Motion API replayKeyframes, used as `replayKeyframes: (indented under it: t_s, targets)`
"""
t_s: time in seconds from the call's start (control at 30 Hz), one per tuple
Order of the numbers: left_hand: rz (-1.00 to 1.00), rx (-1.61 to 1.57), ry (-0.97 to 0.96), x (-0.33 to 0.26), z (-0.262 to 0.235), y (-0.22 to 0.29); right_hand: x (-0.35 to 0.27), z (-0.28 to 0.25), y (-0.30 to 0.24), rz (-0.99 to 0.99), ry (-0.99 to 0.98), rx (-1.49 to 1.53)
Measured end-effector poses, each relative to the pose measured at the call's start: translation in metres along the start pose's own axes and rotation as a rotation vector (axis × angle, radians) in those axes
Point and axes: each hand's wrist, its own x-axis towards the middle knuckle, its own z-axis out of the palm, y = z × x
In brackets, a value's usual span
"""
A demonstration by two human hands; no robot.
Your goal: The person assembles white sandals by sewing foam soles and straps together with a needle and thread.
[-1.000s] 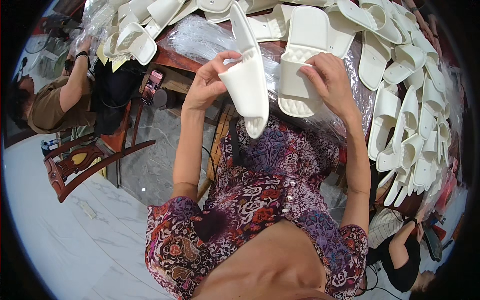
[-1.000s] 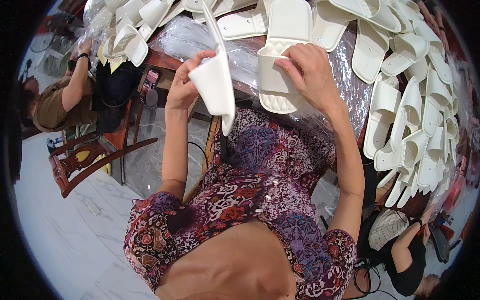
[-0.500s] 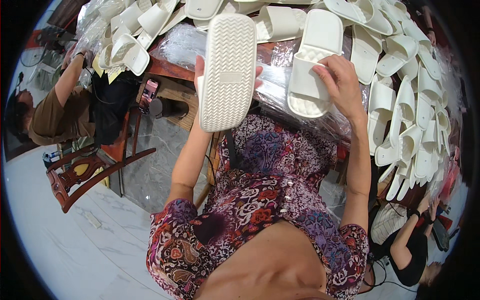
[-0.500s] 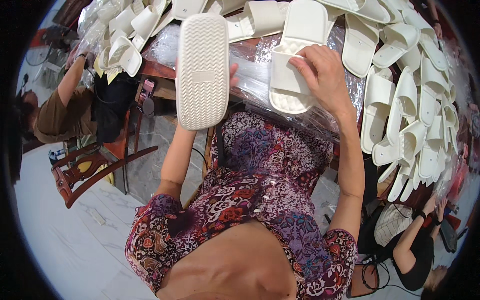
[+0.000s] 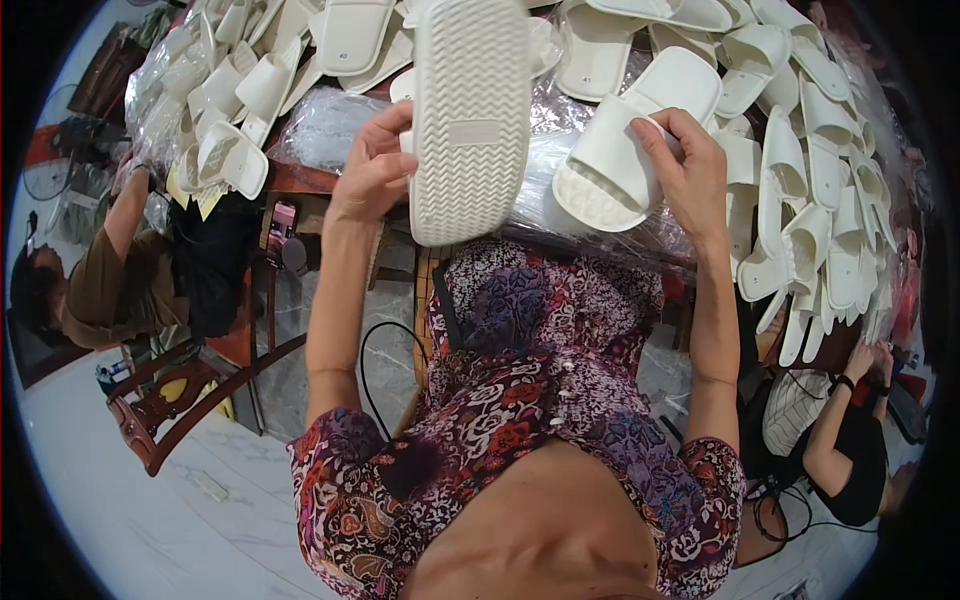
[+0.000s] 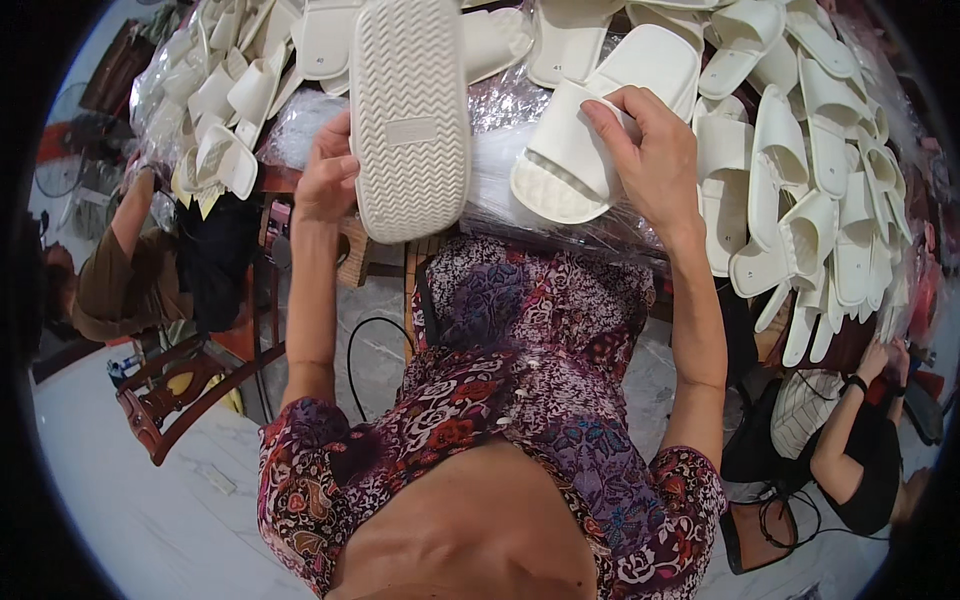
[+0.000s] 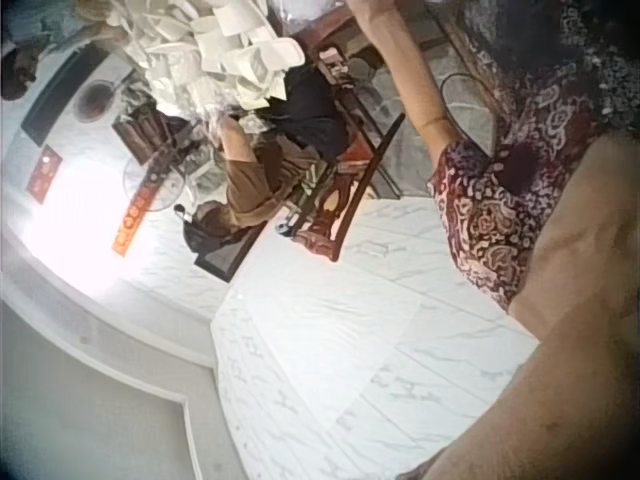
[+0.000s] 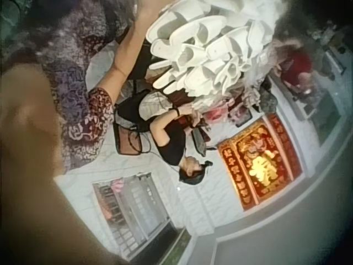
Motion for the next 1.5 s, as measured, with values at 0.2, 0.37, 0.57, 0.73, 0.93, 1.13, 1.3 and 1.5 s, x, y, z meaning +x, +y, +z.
replayKeyframes:
  t_s: [0.2,0.37,0.57,0.73,0.93,1.13,1.3,1.5]
  targets:
    - [0.517,0.967,-0.387,0.043,0.071,0.073,-0.006,-0.006,0.014,0.044,0.067,0.086]
    - [0.834,1.558,-0.717,0.051,0.107,0.063,-0.016,-0.01,0.018,0.177,0.039,0.074]
    - [1.055,1.732,-0.76,0.054,0.088,0.039,-0.023,-0.011,0.019,0.104,0.137,-0.01]
    - [1.11,1.715,-0.707,0.055,0.051,0.012,-0.023,-0.006,0.021,0.165,0.251,0.012]
    - [1.192,1.701,-0.683,0.058,0.033,-0.011,-0.025,0.009,0.038,0.094,0.348,0.091]
    - [1.356,1.668,-0.484,0.066,0.027,-0.025,-0.035,0.009,0.035,0.234,0.349,0.781]
    - [1.283,1.576,-0.4,0.062,0.03,-0.03,-0.037,0.006,0.024,0.417,0.391,1.23]
    - [1.27,1.478,-0.466,0.061,0.041,-0.04,-0.028,0.013,0.018,0.366,0.528,1.385]
